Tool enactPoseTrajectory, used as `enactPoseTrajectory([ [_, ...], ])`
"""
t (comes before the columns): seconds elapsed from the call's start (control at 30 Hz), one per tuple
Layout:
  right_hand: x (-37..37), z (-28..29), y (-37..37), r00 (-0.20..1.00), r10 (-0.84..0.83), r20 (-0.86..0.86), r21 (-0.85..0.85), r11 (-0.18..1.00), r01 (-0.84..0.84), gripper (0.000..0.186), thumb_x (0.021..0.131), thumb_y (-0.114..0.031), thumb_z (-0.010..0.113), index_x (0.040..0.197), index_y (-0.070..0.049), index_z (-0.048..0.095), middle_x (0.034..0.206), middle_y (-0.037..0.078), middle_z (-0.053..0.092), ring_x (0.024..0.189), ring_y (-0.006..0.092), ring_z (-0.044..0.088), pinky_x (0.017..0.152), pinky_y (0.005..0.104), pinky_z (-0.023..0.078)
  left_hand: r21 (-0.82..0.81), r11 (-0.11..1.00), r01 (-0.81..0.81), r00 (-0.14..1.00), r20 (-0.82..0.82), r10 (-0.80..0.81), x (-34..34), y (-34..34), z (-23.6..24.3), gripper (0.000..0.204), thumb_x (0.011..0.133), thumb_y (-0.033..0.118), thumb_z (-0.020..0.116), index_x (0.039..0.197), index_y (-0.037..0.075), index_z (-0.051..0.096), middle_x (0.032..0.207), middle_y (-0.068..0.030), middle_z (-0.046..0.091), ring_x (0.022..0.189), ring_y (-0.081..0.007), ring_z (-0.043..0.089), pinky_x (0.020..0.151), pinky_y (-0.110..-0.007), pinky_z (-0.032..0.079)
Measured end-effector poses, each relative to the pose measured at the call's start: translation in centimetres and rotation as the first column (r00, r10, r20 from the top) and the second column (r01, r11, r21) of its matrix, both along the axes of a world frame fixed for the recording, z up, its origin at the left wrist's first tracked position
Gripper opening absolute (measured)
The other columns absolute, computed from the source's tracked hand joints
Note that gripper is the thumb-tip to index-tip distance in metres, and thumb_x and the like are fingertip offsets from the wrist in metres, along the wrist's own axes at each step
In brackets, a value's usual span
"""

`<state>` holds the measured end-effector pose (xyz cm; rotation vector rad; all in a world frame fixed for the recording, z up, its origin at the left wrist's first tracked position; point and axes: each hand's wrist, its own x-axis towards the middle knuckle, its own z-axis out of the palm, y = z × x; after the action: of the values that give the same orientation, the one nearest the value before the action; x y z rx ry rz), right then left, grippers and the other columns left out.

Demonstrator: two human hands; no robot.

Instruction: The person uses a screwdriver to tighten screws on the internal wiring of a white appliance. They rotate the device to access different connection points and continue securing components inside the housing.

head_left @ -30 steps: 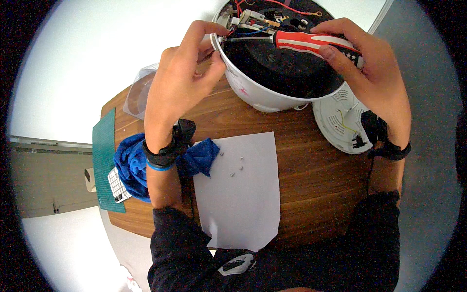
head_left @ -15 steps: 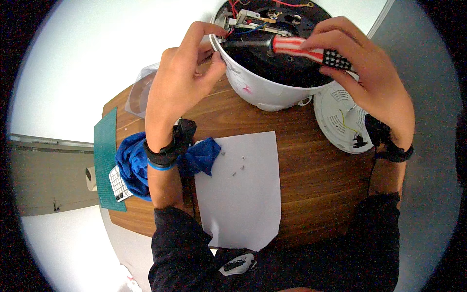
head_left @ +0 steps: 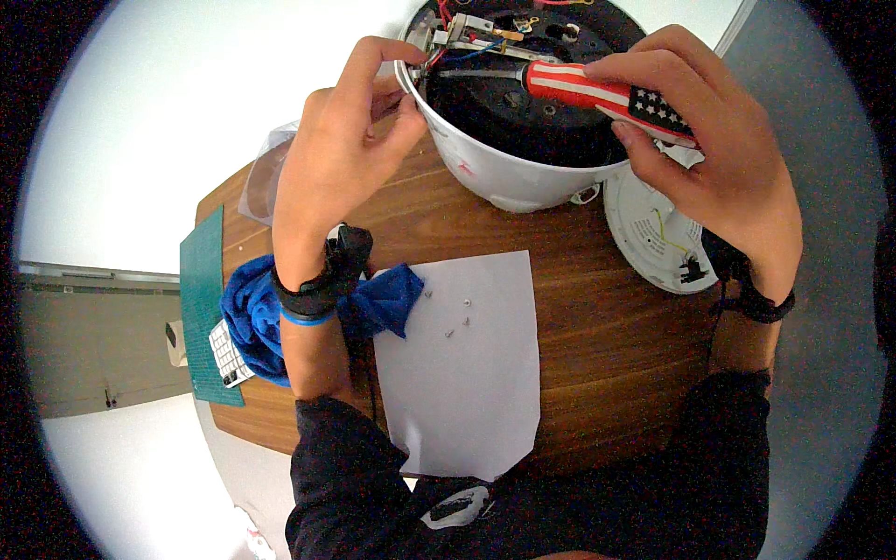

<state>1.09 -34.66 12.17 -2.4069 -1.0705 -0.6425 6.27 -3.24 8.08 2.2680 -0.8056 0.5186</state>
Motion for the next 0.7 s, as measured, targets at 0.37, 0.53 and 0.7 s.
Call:
enactPoseTrajectory([
  [0.37,0.03,-0.27,0.46,0.999,0.01,0.043,-0.007,1.0,-0.01,0.043,0.088,0.003,0.072,0.13,-0.007,0.069,0.107,0.01,0.062,0.093,0.0271,0.065,0.082,0.0341,0.054,0.031,0.999,-0.01,1.0,-0.018,0.011,-0.33,-0.31,0.46,0.033,0.099,0.005,0.067,0.131,0.008,0.058,0.093,-0.0228,0.079,0.085,-0.03,0.082,0.068,-0.034,0.06],
  [0.53,-0.04,-0.42,0.52,1.0,-0.009,-0.005,0.026,1.0,0.009,0.042,0.09,0.004,0.072,0.131,-0.006,0.068,0.107,0.01,0.063,0.092,0.0252,0.065,0.081,0.0331,0.054,-0.002,0.999,0.036,0.999,0.008,-0.036,0.01,-0.15,0.13,0.034,0.099,0.006,0.066,0.132,0.007,0.058,0.094,-0.0234,0.079,0.079,-0.0291,0.081,0.065,-0.034,0.058],
  [0.7,0.01,-0.36,0.46,1.0,-0.004,0.012,0.005,1.0,0.004,0.042,0.09,0.005,0.071,0.131,-0.006,0.068,0.108,0.01,0.063,0.092,0.0251,0.066,0.08,0.0328,0.054,0.024,1.0,-0.001,0.998,-0.062,0.003,-0.58,-0.2,0.73,0.033,0.101,0.01,0.063,0.134,0.007,0.057,0.094,-0.0228,0.079,0.073,-0.0277,0.079,0.062,-0.034,0.056],
])
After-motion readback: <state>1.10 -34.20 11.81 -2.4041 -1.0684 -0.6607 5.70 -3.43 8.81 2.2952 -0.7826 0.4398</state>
